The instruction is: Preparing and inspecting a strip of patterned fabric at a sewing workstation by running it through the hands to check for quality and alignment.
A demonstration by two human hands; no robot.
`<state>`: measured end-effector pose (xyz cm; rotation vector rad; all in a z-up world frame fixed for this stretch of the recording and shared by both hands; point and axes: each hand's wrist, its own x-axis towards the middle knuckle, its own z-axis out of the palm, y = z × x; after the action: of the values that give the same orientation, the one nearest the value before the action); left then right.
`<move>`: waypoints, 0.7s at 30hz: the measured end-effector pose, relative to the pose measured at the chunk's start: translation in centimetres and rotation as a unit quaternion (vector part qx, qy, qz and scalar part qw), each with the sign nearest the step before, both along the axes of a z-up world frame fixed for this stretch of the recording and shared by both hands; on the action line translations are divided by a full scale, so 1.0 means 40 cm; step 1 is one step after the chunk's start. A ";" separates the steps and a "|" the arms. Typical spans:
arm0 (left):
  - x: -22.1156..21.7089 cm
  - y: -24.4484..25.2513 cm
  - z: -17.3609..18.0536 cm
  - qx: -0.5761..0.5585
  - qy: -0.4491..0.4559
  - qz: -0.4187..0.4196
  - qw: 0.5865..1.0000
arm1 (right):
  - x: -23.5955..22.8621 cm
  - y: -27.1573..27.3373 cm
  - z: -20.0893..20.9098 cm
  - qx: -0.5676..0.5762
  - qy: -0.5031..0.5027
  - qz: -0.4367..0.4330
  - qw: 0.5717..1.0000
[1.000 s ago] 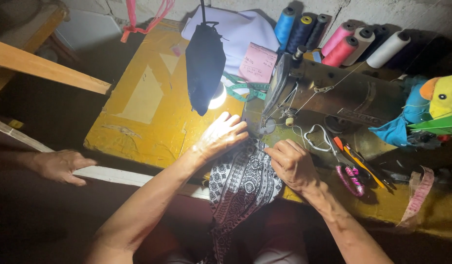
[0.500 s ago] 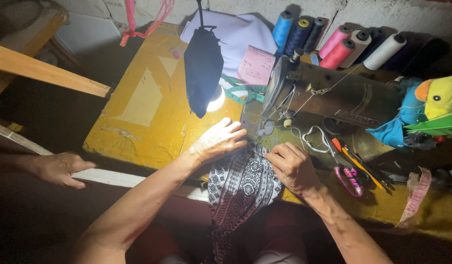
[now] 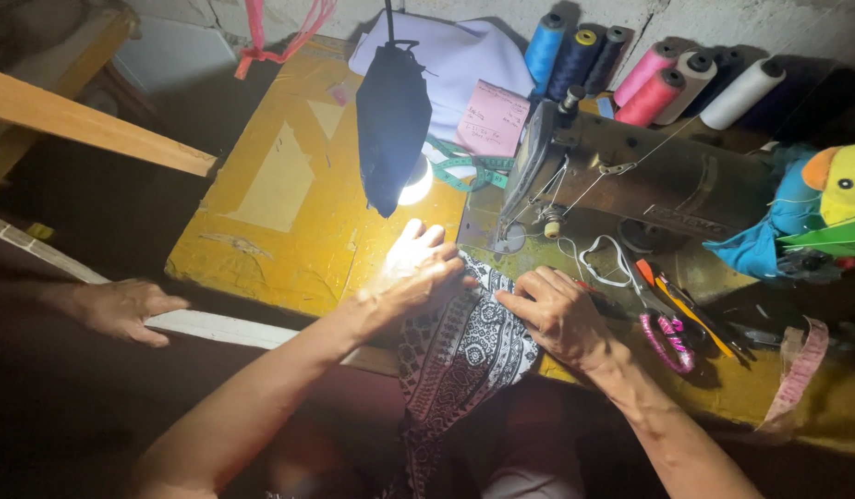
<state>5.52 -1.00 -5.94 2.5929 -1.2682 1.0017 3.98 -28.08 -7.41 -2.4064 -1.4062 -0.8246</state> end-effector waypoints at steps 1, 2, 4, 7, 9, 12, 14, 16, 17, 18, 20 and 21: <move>-0.010 -0.013 0.000 -0.032 0.016 0.046 0.998 | -0.001 0.001 0.001 -0.002 0.005 -0.003 1.000; -0.019 -0.026 0.001 -0.063 0.031 0.092 0.993 | -0.002 0.001 0.003 -0.005 0.011 -0.007 1.000; -0.011 -0.034 -0.042 -0.083 0.038 0.118 0.989 | -0.001 0.003 0.001 -0.010 0.005 -0.007 1.000; -0.034 -0.052 -0.034 -0.119 0.103 0.168 0.973 | -0.003 -0.002 0.005 -0.030 0.014 -0.014 0.999; -0.051 -0.063 -0.017 -0.133 0.159 0.196 0.959 | -0.003 -0.005 0.002 -0.043 0.027 -0.017 0.999; -0.060 -0.079 -0.021 -0.145 0.265 0.324 0.897 | -0.008 -0.005 0.012 -0.054 0.031 -0.020 0.998; -0.066 -0.083 -0.035 -0.156 0.279 0.356 0.878 | -0.021 0.003 0.045 -0.081 0.014 -0.011 0.997; -0.072 -0.082 -0.046 -0.172 0.290 0.358 0.871 | -0.022 -0.006 0.036 -0.085 0.014 -0.014 0.996; -0.073 -0.082 -0.051 -0.188 0.299 0.358 0.864 | -0.022 -0.010 0.031 -0.088 0.013 -0.018 0.996; -0.076 -0.089 -0.062 -0.187 0.299 0.359 0.864 | -0.021 -0.012 0.028 -0.087 0.013 -0.017 0.996; -0.083 -0.105 -0.085 -0.226 0.265 0.358 0.866 | -0.022 -0.016 0.020 -0.081 0.016 -0.023 0.996; -0.083 -0.115 -0.095 -0.225 0.266 0.359 0.866 | -0.024 -0.016 0.024 -0.080 0.018 -0.022 0.996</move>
<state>2.20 -5.60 -9.73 2.6555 0.0847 0.4614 3.01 -28.72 -6.47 -2.5658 -1.4614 -0.7009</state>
